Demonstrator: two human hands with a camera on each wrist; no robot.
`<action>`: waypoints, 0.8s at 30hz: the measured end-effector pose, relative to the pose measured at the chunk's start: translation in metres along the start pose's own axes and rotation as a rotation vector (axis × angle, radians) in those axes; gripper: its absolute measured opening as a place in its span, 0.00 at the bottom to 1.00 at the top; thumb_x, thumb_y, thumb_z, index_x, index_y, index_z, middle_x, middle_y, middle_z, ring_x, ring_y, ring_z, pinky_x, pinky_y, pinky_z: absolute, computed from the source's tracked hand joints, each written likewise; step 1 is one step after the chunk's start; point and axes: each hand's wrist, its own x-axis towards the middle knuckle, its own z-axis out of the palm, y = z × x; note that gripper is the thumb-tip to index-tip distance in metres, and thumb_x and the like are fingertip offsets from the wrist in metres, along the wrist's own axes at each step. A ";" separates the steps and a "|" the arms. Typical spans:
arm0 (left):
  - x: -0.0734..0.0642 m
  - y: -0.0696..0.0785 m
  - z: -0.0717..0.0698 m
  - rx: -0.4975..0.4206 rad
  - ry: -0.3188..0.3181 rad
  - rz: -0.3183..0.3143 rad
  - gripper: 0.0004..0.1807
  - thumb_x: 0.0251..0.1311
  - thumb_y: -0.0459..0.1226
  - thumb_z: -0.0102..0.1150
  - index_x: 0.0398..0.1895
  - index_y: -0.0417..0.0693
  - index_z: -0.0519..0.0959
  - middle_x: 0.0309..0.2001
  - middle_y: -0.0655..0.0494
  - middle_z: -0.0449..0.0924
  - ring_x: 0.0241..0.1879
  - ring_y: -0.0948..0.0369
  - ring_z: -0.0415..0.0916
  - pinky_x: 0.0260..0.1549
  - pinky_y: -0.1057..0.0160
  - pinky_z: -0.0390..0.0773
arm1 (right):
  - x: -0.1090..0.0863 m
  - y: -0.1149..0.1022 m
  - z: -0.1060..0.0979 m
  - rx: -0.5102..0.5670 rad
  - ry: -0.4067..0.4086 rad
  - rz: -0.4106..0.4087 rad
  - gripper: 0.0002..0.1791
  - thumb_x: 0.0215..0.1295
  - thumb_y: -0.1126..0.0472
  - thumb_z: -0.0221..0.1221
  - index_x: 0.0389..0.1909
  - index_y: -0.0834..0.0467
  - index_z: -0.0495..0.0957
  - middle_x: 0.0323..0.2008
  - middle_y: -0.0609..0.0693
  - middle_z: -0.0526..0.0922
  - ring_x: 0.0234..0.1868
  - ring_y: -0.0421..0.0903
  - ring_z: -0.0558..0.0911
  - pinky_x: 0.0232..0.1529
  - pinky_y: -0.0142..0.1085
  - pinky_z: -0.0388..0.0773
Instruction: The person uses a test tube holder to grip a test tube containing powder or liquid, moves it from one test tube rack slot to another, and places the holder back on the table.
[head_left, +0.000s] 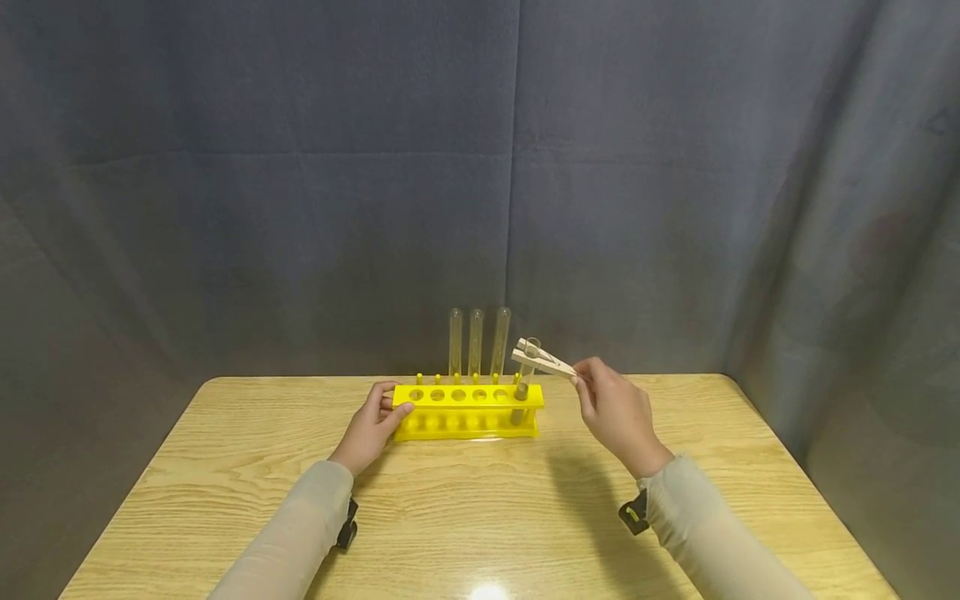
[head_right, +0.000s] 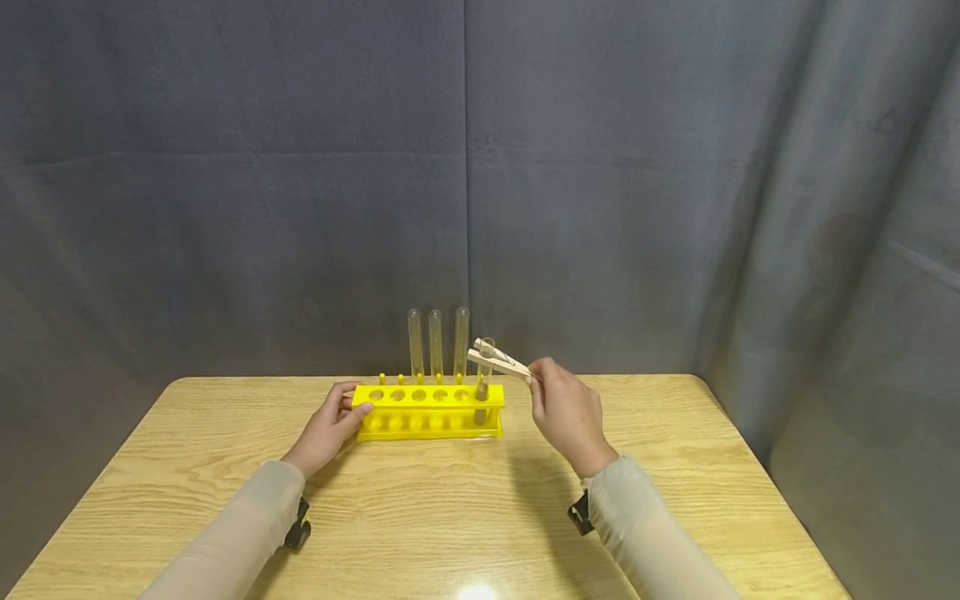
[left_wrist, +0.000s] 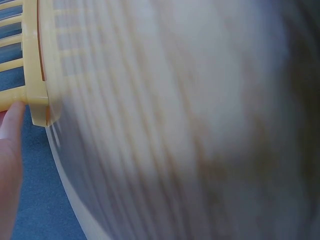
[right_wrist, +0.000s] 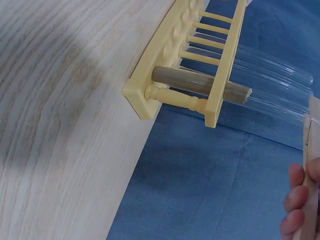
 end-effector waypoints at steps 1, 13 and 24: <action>0.000 0.000 0.000 0.000 0.001 0.004 0.31 0.76 0.48 0.53 0.74 0.45 0.59 0.55 0.43 0.70 0.56 0.48 0.74 0.58 0.49 0.71 | 0.000 0.000 0.000 0.000 0.002 -0.002 0.06 0.71 0.63 0.61 0.44 0.62 0.79 0.26 0.50 0.81 0.21 0.42 0.75 0.20 0.40 0.72; 0.001 -0.004 -0.001 -0.006 -0.003 0.014 0.33 0.75 0.51 0.53 0.74 0.45 0.59 0.56 0.43 0.70 0.57 0.47 0.73 0.59 0.47 0.71 | -0.001 -0.001 0.001 0.020 -0.023 0.002 0.07 0.73 0.63 0.60 0.45 0.62 0.79 0.28 0.51 0.82 0.21 0.42 0.74 0.20 0.39 0.72; 0.001 -0.003 0.000 -0.007 -0.001 0.007 0.32 0.75 0.50 0.54 0.74 0.46 0.59 0.56 0.43 0.69 0.57 0.47 0.73 0.60 0.47 0.71 | -0.003 -0.003 0.001 0.032 -0.032 0.022 0.07 0.73 0.63 0.60 0.45 0.63 0.79 0.32 0.54 0.84 0.25 0.46 0.79 0.24 0.43 0.77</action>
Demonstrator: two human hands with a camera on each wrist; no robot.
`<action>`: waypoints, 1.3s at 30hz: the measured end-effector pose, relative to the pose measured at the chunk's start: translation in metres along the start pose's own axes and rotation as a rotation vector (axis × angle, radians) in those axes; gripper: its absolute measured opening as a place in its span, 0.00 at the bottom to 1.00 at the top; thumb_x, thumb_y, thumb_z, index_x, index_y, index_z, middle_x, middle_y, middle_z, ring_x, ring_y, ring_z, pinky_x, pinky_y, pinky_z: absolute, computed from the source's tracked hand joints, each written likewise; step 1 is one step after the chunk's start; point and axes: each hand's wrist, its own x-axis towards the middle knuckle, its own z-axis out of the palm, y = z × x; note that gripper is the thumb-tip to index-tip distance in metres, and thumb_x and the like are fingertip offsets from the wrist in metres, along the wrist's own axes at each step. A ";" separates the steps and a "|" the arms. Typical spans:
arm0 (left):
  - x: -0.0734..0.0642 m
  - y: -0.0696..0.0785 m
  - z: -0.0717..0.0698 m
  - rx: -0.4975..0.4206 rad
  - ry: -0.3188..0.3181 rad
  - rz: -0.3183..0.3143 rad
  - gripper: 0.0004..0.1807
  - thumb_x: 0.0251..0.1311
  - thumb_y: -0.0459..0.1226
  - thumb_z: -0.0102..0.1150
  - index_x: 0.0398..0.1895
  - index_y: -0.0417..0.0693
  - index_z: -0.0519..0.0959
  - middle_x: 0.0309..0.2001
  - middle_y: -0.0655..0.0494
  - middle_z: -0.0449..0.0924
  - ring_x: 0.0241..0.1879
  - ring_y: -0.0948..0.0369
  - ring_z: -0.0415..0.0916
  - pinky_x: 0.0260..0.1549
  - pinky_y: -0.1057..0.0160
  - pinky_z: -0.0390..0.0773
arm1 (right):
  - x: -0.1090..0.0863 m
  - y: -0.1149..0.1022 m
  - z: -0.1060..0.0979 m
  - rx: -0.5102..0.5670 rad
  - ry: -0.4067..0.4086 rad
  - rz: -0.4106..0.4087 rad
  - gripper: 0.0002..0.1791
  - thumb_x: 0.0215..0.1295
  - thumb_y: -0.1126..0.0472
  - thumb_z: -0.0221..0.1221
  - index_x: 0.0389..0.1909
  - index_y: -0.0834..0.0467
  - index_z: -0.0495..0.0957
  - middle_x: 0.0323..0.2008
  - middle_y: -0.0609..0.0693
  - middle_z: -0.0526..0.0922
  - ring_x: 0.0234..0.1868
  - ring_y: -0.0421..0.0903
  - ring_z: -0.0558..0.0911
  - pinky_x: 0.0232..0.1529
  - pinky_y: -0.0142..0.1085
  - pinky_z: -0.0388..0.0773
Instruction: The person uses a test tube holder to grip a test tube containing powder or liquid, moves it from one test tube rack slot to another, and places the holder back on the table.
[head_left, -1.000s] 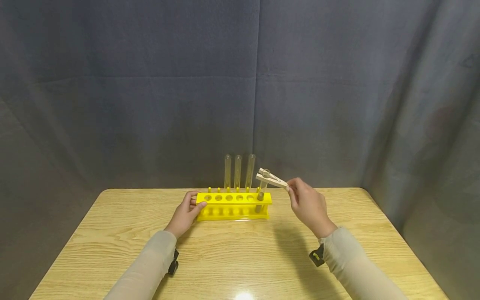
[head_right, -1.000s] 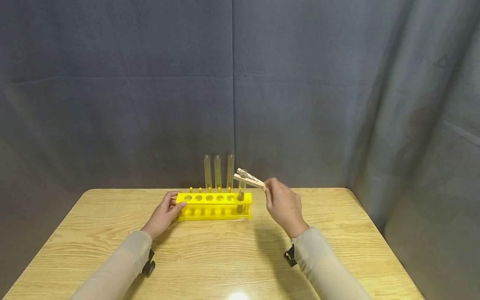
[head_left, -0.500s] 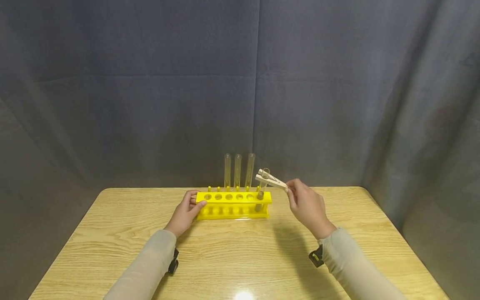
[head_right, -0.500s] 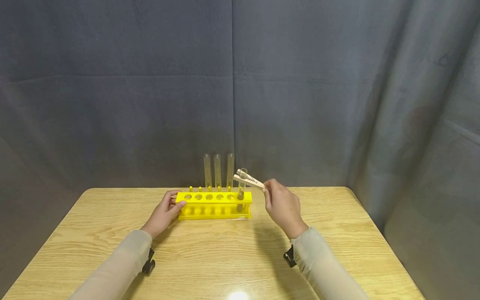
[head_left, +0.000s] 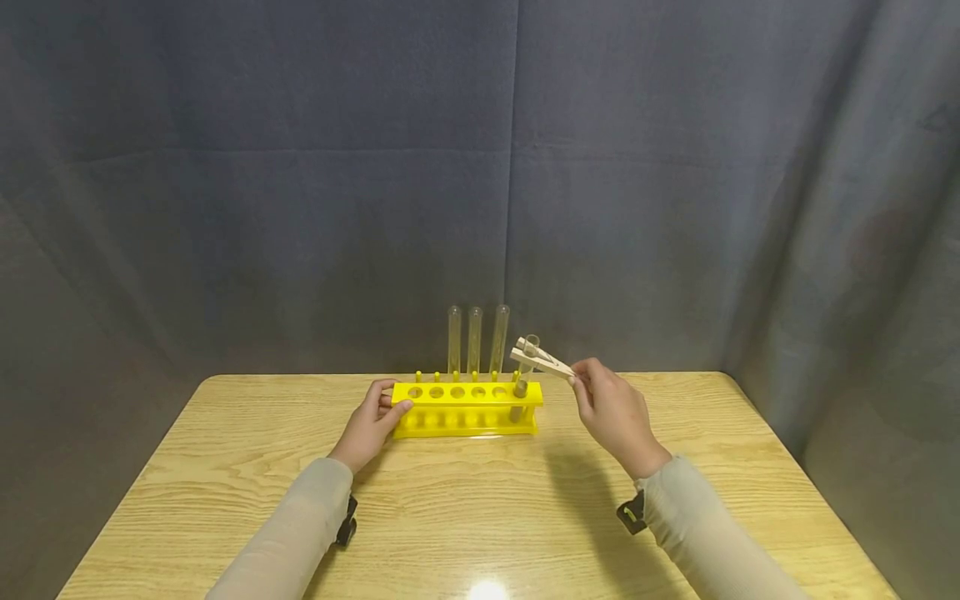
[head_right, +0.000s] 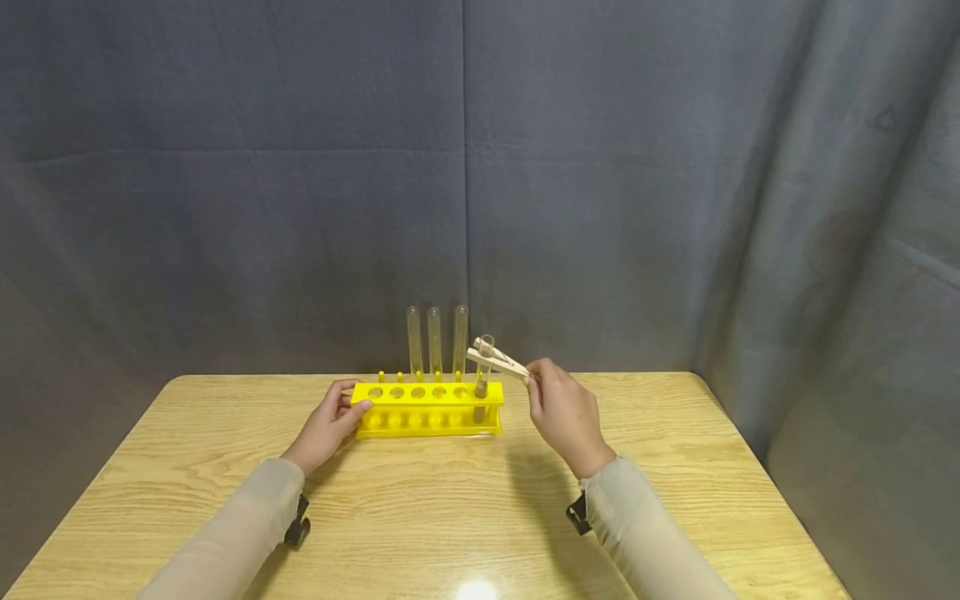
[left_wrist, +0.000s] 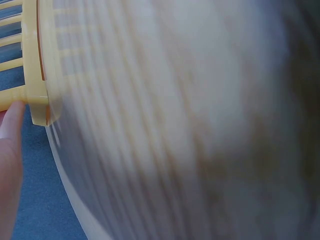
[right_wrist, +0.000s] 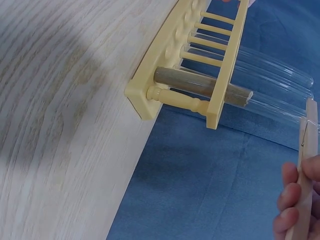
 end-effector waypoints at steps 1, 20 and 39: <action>0.000 0.000 0.000 0.002 0.000 -0.001 0.32 0.75 0.50 0.54 0.74 0.46 0.59 0.56 0.43 0.69 0.57 0.47 0.73 0.59 0.47 0.71 | 0.000 0.000 0.000 0.003 -0.002 0.004 0.08 0.73 0.63 0.60 0.46 0.63 0.79 0.32 0.54 0.85 0.26 0.47 0.81 0.25 0.44 0.78; 0.001 -0.002 0.000 -0.002 0.002 0.007 0.31 0.75 0.50 0.54 0.73 0.46 0.60 0.55 0.43 0.69 0.55 0.47 0.72 0.58 0.48 0.71 | 0.002 -0.001 -0.001 0.020 0.005 0.025 0.10 0.73 0.62 0.60 0.48 0.64 0.81 0.41 0.59 0.87 0.37 0.55 0.87 0.32 0.50 0.82; -0.001 0.002 0.000 -0.001 -0.003 -0.003 0.31 0.76 0.49 0.53 0.74 0.46 0.59 0.56 0.43 0.70 0.56 0.48 0.73 0.58 0.48 0.71 | 0.003 -0.003 -0.007 0.001 0.042 0.007 0.09 0.73 0.61 0.61 0.46 0.63 0.82 0.38 0.57 0.87 0.32 0.52 0.86 0.28 0.47 0.80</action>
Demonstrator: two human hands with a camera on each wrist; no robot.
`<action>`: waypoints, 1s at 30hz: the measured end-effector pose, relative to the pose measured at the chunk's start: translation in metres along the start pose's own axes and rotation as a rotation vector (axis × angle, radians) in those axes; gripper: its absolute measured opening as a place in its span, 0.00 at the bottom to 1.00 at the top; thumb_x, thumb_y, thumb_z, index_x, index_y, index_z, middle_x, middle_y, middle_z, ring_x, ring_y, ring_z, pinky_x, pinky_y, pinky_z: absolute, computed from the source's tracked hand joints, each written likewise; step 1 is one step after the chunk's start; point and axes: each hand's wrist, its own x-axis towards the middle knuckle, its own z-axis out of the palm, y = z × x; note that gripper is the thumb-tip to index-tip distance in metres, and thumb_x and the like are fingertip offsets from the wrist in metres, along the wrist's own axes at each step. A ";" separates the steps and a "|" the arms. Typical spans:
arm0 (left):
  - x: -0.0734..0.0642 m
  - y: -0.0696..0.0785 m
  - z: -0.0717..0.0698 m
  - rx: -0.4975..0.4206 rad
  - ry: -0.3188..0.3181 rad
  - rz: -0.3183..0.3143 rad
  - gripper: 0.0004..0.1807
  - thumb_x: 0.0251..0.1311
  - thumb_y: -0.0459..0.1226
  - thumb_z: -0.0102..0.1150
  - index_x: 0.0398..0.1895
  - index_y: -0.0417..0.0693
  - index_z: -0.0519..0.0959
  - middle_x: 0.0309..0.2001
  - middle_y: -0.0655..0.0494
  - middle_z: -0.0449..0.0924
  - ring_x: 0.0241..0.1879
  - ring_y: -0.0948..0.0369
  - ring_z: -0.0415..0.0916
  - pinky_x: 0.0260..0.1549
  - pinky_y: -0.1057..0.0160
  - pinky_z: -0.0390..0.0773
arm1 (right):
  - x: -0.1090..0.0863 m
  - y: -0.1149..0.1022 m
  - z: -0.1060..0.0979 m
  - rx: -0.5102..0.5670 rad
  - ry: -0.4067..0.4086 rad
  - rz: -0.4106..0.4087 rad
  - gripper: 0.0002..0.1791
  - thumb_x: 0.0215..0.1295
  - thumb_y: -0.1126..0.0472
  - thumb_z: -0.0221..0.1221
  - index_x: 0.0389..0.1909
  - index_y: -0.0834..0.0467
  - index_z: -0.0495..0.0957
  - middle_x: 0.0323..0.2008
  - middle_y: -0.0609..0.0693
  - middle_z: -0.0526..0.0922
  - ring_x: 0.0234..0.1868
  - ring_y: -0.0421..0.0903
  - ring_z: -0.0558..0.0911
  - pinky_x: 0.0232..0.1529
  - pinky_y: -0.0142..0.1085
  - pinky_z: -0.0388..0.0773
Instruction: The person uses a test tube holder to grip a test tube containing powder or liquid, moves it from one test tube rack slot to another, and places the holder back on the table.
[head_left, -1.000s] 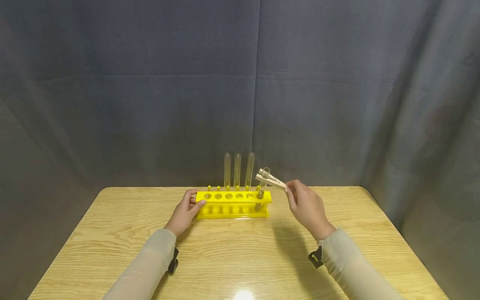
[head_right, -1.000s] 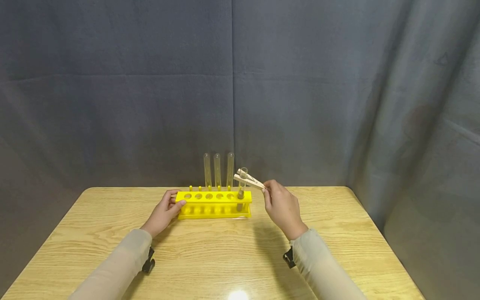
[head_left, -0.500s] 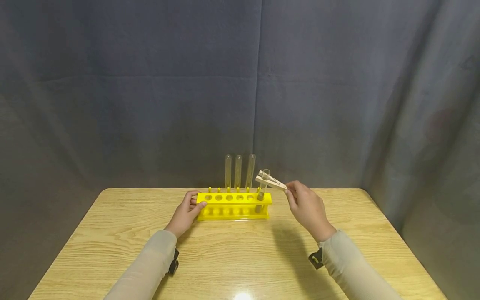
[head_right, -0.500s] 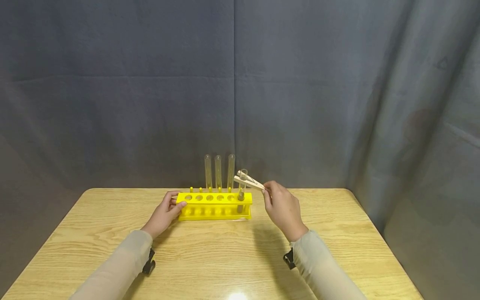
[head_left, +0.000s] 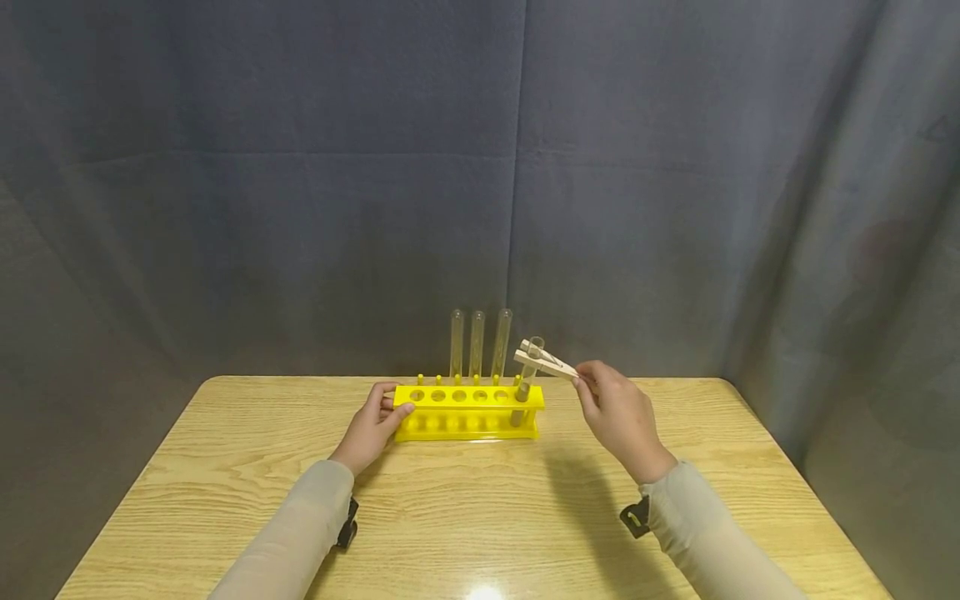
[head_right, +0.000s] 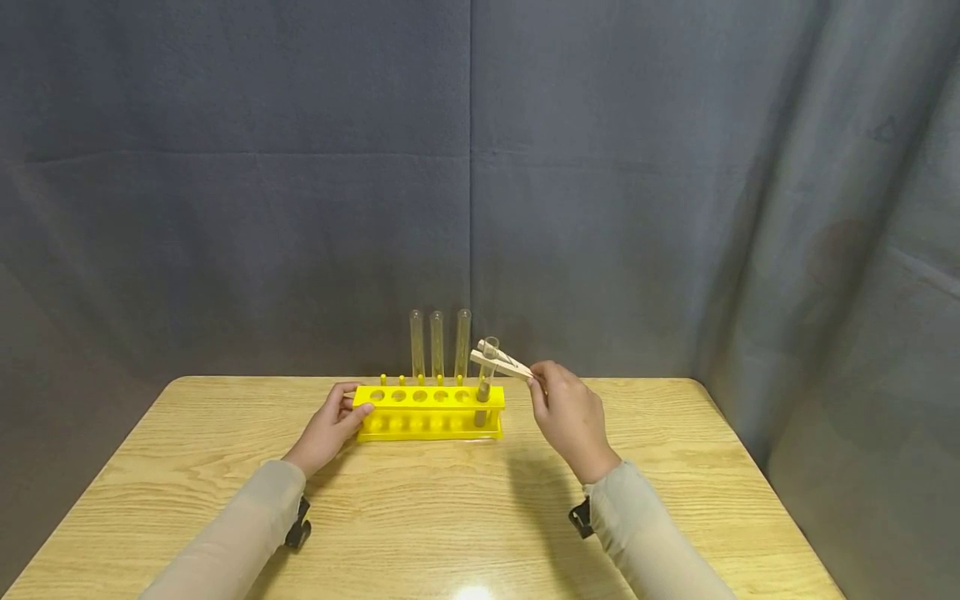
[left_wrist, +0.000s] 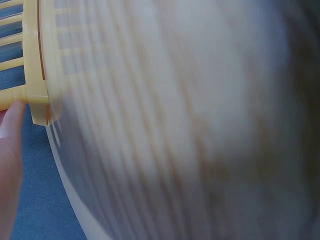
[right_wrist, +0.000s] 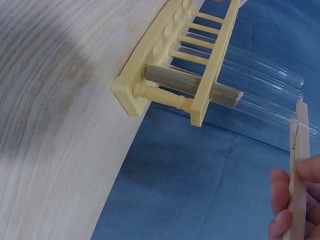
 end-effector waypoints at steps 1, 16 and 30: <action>0.000 0.000 0.000 0.002 0.001 -0.001 0.31 0.76 0.49 0.53 0.73 0.46 0.59 0.56 0.43 0.70 0.56 0.48 0.73 0.58 0.48 0.72 | 0.000 0.000 0.000 0.001 0.002 -0.002 0.09 0.73 0.61 0.61 0.46 0.63 0.82 0.38 0.57 0.87 0.32 0.52 0.86 0.27 0.47 0.80; -0.001 -0.001 0.001 -0.002 -0.002 0.000 0.31 0.76 0.49 0.53 0.73 0.46 0.59 0.56 0.42 0.70 0.56 0.47 0.73 0.59 0.47 0.71 | 0.004 -0.001 -0.007 0.001 0.047 -0.038 0.08 0.71 0.63 0.63 0.45 0.64 0.83 0.35 0.56 0.86 0.25 0.48 0.81 0.24 0.44 0.78; -0.001 0.000 -0.001 -0.003 0.000 0.010 0.30 0.76 0.49 0.53 0.72 0.45 0.59 0.55 0.42 0.69 0.55 0.47 0.73 0.59 0.48 0.71 | 0.012 -0.006 -0.017 -0.010 0.108 -0.061 0.07 0.69 0.64 0.63 0.44 0.64 0.83 0.31 0.55 0.84 0.24 0.47 0.78 0.24 0.46 0.76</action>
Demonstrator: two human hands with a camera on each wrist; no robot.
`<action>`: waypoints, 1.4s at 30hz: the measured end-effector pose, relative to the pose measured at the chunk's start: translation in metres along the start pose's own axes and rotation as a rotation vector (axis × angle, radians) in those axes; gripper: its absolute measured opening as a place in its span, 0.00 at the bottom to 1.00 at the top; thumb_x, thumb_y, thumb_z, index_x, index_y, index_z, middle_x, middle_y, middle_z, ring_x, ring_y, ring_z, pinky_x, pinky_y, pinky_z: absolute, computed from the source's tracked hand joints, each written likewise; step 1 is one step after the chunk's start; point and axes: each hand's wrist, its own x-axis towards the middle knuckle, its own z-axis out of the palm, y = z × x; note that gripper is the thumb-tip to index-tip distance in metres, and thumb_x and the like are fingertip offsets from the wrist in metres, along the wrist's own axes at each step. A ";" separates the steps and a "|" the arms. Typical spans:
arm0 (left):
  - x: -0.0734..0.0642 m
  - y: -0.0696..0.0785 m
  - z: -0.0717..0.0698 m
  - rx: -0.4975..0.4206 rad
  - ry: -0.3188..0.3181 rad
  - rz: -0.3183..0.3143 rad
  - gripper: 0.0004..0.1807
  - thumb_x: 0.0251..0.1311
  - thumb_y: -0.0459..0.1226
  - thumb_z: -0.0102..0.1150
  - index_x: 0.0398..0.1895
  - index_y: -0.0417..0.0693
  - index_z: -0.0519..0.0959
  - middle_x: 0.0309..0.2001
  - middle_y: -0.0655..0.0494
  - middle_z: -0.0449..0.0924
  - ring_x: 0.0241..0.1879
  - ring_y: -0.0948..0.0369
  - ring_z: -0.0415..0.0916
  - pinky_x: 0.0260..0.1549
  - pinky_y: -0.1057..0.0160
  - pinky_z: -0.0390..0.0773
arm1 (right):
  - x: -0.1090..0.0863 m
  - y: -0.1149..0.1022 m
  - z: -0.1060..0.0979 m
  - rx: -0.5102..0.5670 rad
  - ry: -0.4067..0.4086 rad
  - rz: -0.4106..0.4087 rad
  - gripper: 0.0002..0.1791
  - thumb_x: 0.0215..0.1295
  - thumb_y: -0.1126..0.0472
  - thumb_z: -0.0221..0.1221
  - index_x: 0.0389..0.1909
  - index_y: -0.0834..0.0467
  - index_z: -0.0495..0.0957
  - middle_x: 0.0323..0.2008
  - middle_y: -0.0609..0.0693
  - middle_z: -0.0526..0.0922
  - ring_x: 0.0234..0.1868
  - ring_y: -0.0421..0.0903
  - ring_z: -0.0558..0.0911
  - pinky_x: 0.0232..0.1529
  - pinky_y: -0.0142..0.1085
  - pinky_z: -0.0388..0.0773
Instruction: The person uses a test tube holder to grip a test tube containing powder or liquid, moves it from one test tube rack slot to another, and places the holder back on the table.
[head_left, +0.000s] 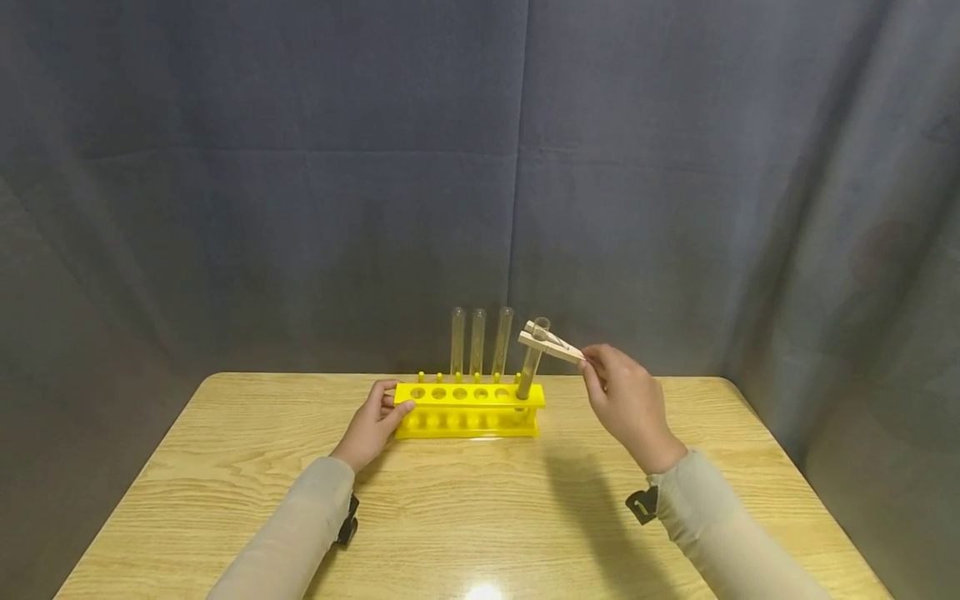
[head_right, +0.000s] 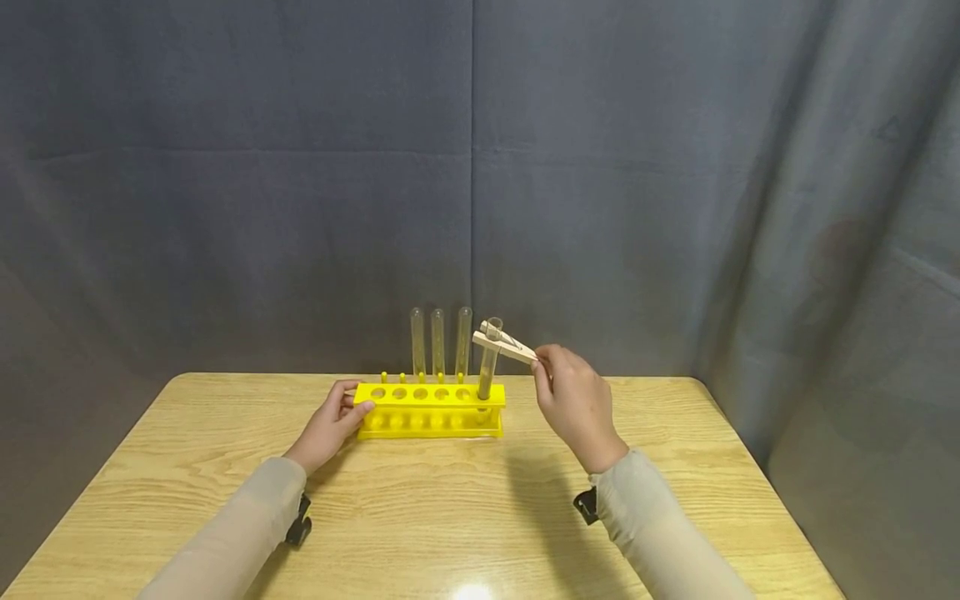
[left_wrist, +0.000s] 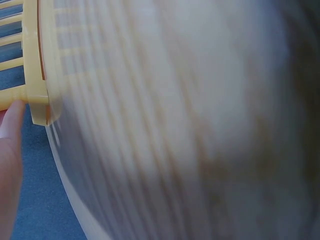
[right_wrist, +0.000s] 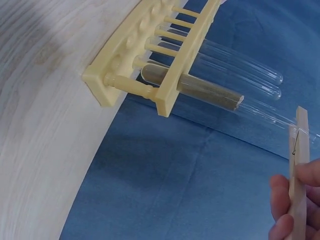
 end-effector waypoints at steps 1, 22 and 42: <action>0.000 0.001 0.000 -0.001 -0.002 0.002 0.30 0.76 0.49 0.53 0.72 0.45 0.59 0.55 0.42 0.69 0.55 0.47 0.73 0.59 0.48 0.71 | 0.000 0.000 -0.001 -0.001 0.006 0.000 0.07 0.69 0.64 0.63 0.43 0.63 0.83 0.31 0.55 0.84 0.24 0.47 0.78 0.24 0.46 0.76; 0.000 0.000 0.001 0.013 -0.007 -0.006 0.31 0.76 0.48 0.53 0.73 0.44 0.58 0.55 0.42 0.69 0.55 0.47 0.73 0.59 0.46 0.71 | 0.002 -0.003 -0.015 0.027 0.093 -0.012 0.07 0.67 0.66 0.64 0.43 0.64 0.83 0.34 0.57 0.87 0.24 0.50 0.81 0.24 0.47 0.76; 0.000 0.002 0.000 0.027 -0.004 -0.002 0.30 0.76 0.49 0.53 0.72 0.44 0.59 0.55 0.41 0.70 0.55 0.48 0.73 0.59 0.46 0.71 | 0.006 -0.007 -0.019 0.026 0.170 -0.101 0.08 0.66 0.65 0.65 0.43 0.65 0.83 0.36 0.59 0.87 0.30 0.53 0.86 0.25 0.47 0.81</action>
